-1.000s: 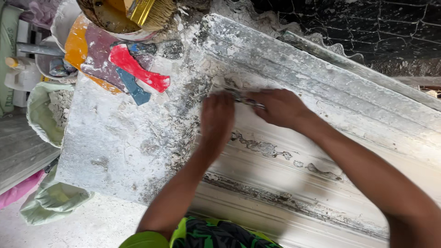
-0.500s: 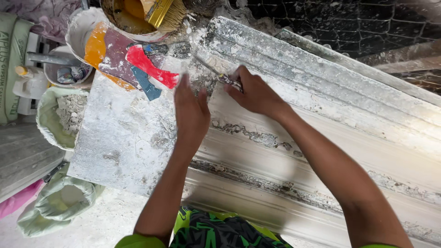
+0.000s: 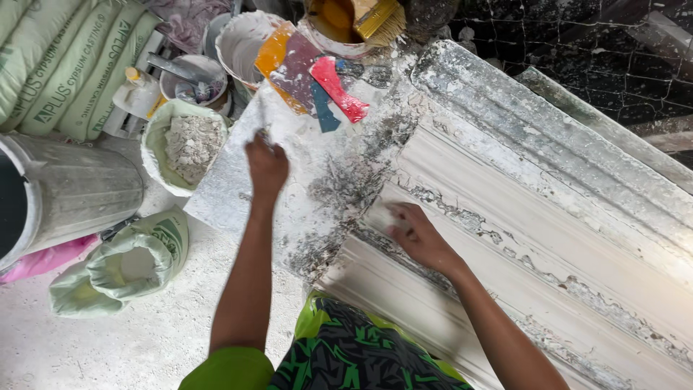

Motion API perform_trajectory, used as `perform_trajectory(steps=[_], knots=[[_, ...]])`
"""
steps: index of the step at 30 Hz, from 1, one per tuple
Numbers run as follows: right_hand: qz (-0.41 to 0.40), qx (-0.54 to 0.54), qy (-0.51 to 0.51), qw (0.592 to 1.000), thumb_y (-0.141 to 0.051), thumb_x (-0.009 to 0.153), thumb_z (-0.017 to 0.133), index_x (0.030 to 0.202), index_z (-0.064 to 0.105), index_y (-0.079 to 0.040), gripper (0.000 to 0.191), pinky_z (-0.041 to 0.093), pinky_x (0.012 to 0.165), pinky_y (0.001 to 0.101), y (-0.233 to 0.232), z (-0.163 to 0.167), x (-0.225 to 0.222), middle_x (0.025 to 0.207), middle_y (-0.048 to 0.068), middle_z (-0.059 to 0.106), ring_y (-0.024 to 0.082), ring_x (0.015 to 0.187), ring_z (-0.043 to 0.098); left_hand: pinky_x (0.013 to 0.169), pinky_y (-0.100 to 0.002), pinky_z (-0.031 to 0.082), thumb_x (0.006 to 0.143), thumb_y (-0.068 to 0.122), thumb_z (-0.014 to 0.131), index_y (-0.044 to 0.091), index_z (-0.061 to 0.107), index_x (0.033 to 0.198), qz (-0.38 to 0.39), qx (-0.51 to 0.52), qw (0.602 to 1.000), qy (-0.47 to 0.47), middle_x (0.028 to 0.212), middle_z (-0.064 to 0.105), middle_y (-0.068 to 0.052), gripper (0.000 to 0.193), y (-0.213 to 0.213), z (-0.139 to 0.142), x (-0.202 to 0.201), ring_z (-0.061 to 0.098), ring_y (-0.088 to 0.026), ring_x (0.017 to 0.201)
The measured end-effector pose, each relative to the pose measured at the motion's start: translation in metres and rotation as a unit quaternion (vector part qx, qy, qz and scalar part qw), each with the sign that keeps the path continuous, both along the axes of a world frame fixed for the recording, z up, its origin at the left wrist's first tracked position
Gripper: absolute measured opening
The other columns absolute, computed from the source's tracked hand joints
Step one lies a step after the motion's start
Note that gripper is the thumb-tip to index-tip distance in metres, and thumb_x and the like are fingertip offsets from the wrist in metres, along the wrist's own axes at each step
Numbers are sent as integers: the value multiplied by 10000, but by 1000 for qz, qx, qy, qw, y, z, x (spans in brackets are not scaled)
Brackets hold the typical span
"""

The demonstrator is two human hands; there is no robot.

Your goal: The person uses a small hand scraper to remove dried plaster residue from the grooves of decorative plaster molding pieces. They work along the lengths of the moldings, reposition the pieces on the plaster-dusted work table, and continue scraping different sections.

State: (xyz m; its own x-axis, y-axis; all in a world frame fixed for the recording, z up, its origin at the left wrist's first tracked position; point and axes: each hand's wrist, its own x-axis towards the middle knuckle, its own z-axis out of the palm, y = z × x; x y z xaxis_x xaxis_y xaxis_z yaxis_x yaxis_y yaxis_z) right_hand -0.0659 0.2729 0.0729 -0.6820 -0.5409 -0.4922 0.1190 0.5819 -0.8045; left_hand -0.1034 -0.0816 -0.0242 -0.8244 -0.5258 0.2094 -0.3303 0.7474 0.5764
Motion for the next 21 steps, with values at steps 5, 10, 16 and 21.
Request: perform_trajectory(steps=[5, 10, 16, 21], knots=[[-90, -13, 4, 996, -247, 1012, 593, 1428, 505, -120, 444, 567, 862, 341, 10, -17, 24, 1281, 90, 586, 224, 1076, 664, 862, -552, 575, 957, 55, 538, 8, 532, 1258, 28, 4, 956, -292, 1300, 596, -239, 305, -58, 12, -40, 658, -446, 1124], [-203, 13, -8, 979, -222, 1014, 568, 1415, 559, -107, 417, 541, 817, 352, 36, -21, 54, 1145, 71, 667, 189, 1004, 643, 828, -525, 583, 965, 79, 541, 25, 568, 1266, -66, -41, 945, -317, 1269, 634, -219, 307, -11, 27, -17, 697, -435, 1021], [-332, 42, -15, 942, -259, 1023, 559, 1371, 602, -108, 382, 545, 831, 322, 79, -24, 78, 1224, 63, 691, 167, 1032, 646, 808, -491, 581, 970, 141, 579, 182, 550, 1485, -309, 29, 941, -135, 1206, 668, -193, 518, 76, 89, -10, 704, -395, 938], [-443, 71, 3, 894, -283, 1017, 583, 1323, 647, -90, 368, 543, 773, 335, 112, -26, 97, 1143, 111, 732, 179, 993, 660, 735, -525, 556, 958, 194, 624, 58, 544, 1425, -481, 33, 870, -101, 1143, 699, -178, 494, 183, 103, -60, 689, -402, 916]])
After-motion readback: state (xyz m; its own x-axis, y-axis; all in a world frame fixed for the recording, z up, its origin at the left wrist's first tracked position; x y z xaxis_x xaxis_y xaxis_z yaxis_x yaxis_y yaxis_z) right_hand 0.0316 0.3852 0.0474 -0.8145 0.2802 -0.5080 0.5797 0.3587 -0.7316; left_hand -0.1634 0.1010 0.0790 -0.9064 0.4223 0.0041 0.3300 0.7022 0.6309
